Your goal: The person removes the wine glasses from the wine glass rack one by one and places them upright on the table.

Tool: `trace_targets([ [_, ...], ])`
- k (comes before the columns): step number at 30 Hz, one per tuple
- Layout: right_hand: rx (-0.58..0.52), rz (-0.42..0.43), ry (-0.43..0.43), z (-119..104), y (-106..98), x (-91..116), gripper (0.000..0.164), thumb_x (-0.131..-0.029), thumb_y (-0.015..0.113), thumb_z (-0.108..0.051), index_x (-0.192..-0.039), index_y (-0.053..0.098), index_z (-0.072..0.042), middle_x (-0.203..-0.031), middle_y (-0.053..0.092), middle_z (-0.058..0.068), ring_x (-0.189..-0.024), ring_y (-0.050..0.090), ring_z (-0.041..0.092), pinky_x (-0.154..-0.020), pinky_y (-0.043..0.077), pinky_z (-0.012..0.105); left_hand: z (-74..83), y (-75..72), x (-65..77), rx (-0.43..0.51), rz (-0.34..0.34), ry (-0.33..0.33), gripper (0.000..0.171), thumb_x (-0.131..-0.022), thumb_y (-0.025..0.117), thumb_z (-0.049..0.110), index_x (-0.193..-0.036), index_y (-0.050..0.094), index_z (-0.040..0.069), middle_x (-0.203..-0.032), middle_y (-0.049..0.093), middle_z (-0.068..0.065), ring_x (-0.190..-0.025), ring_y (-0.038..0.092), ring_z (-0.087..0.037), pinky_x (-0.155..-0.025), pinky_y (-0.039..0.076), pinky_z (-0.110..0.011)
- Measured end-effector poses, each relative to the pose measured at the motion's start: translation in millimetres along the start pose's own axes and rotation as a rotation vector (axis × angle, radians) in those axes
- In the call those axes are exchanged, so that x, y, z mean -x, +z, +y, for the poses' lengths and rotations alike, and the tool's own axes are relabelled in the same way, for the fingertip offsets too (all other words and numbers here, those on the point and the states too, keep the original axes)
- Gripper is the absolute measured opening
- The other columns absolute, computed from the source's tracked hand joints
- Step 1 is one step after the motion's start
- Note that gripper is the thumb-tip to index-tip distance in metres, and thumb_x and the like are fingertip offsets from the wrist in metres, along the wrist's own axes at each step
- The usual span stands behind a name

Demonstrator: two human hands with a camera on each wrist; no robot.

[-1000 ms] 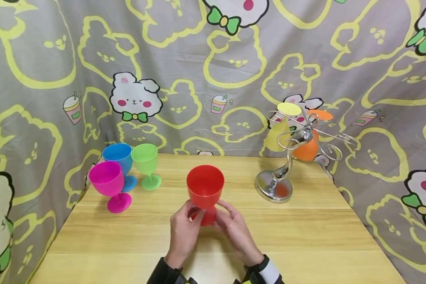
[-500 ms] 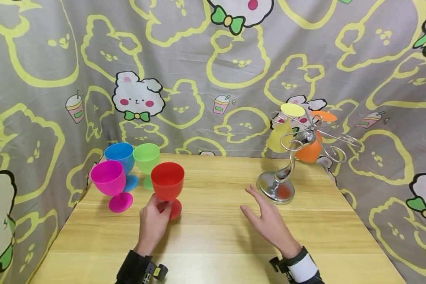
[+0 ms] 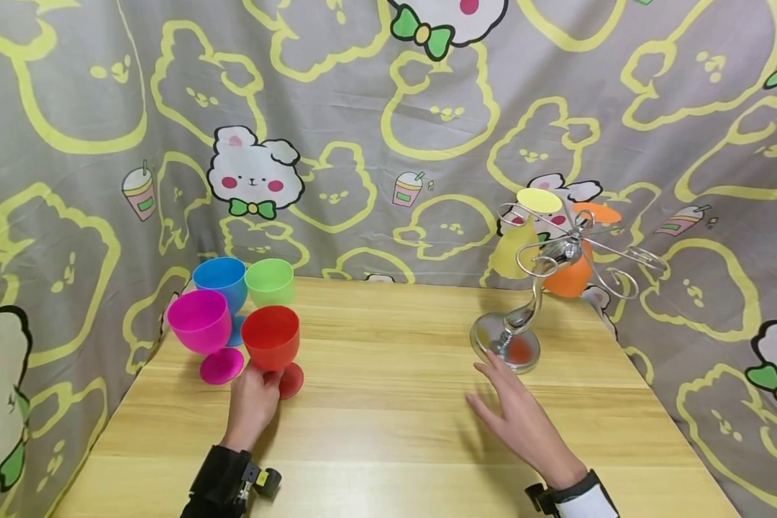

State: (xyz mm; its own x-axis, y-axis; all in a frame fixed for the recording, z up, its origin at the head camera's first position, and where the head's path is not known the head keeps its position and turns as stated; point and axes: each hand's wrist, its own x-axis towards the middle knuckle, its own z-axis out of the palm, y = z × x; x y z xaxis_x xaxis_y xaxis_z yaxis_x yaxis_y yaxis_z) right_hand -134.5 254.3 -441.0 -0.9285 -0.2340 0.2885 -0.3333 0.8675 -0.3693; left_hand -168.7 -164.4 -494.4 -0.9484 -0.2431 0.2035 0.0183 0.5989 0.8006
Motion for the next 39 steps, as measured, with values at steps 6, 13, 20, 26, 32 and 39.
trace_targets([
  [6, -0.008, -0.008, 0.012, 5, 2, 4, 0.056, -0.102, 0.077, -0.027, -0.148, 0.061, 0.0, -0.167, 0.043, 0.029, -0.149, 0.048, 0.052, -0.114, 0.048, 0.07, -5.7, -7.0, -11.7, -0.016, -0.015, -0.005, 0.021, -0.1, 0.065, 0.0, -0.117, 0.065, -0.013, -0.114, 0.071, -0.035, -0.115, 0.065, -0.059, -0.103, 0.052, -0.069],
  [13, -0.012, -0.028, 0.029, 5, 3, 5, 0.056, -0.102, 0.077, -0.027, -0.148, 0.06, 0.0, -0.168, 0.04, 0.029, -0.148, 0.049, 0.052, -0.113, 0.049, 0.069, -10.3, -11.5, -20.3, -0.046, -0.039, -0.065, 0.025, -0.103, 0.063, 0.006, -0.12, 0.062, -0.012, -0.119, 0.07, -0.039, -0.121, 0.063, -0.063, -0.104, 0.051, -0.071],
  [20, -0.004, -0.04, 0.035, 5, 5, 6, 0.057, -0.102, 0.077, -0.026, -0.149, 0.06, 0.0, -0.168, 0.04, 0.03, -0.149, 0.048, 0.052, -0.113, 0.049, 0.069, -13.3, -14.4, -25.3, -0.027, -0.05, -0.093, 0.029, -0.106, 0.063, 0.009, -0.125, 0.062, -0.012, -0.124, 0.069, -0.038, -0.124, 0.062, -0.061, -0.107, 0.05, -0.071],
  [26, -0.001, -0.045, 0.037, 6, 5, 6, 0.057, -0.102, 0.077, -0.027, -0.149, 0.059, 0.0, -0.168, 0.04, 0.03, -0.148, 0.05, 0.052, -0.111, 0.051, 0.069, -16.7, -15.4, -29.6, -0.034, -0.047, -0.095, 0.028, -0.106, 0.065, 0.012, -0.121, 0.065, -0.011, -0.12, 0.07, -0.038, -0.122, 0.063, -0.061, -0.105, 0.051, -0.07],
  [32, -0.006, -0.056, 0.044, 6, 5, 7, 0.057, -0.103, 0.076, -0.028, -0.15, 0.059, 0.0, -0.168, 0.04, 0.031, -0.148, 0.049, 0.052, -0.111, 0.051, 0.069, -17.5, -15.8, -32.1, -0.045, -0.051, -0.103, 0.028, -0.106, 0.065, 0.014, -0.121, 0.066, -0.01, -0.12, 0.071, -0.036, -0.123, 0.063, -0.06, -0.108, 0.05, -0.07],
  [39, -0.007, -0.061, 0.05, 6, 4, 8, 0.057, -0.102, 0.076, -0.027, -0.15, 0.059, 0.0, -0.168, 0.039, 0.031, -0.149, 0.048, 0.053, -0.111, 0.05, 0.069, -20.6, -16.8, -31.5, -0.028, -0.053, -0.126, 0.036, -0.104, 0.065, 0.014, -0.133, 0.065, -0.007, -0.135, 0.069, -0.032, -0.135, 0.057, -0.057, -0.115, 0.044, -0.069],
])
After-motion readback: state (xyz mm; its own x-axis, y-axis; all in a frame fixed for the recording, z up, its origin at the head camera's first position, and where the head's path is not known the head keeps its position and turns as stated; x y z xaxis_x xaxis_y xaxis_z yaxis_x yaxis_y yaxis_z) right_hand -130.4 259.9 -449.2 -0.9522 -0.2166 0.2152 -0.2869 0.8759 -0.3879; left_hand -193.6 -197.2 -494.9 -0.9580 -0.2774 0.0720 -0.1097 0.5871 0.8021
